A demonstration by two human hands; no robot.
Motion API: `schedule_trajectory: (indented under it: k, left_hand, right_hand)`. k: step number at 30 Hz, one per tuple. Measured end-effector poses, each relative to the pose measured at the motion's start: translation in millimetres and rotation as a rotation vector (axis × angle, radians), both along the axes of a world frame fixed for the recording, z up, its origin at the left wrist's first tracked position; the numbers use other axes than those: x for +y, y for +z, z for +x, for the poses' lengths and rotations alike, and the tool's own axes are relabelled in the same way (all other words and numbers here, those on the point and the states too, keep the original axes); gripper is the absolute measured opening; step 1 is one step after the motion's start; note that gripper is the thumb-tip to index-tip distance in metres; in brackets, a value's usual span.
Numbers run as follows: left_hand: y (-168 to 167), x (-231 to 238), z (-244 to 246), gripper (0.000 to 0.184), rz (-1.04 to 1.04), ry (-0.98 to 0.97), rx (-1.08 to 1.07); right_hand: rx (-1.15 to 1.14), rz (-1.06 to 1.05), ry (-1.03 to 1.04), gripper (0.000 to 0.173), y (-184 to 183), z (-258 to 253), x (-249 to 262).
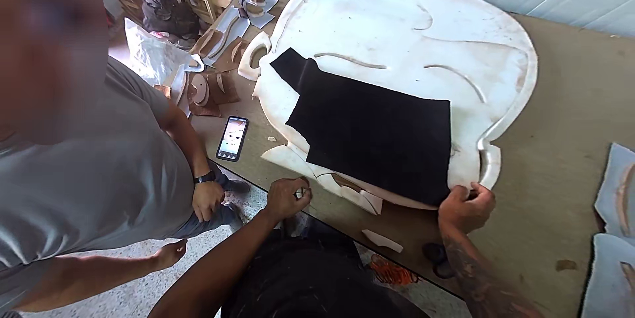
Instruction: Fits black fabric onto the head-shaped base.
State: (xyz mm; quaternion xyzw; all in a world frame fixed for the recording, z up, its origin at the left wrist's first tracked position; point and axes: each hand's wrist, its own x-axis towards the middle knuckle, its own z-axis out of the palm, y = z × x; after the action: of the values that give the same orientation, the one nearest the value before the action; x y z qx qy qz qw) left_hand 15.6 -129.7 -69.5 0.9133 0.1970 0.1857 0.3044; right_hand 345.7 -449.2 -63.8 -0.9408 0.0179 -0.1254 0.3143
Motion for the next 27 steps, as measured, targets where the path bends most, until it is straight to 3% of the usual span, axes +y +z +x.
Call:
schedule_trajectory:
  k: [27]
  left_hand:
    - [-0.7, 4.6, 1.9, 0.025, 0.005, -0.033, -0.044]
  right_hand:
    - [-0.015, 0.013, -0.014, 0.044, 1.3, 0.6, 3.8]
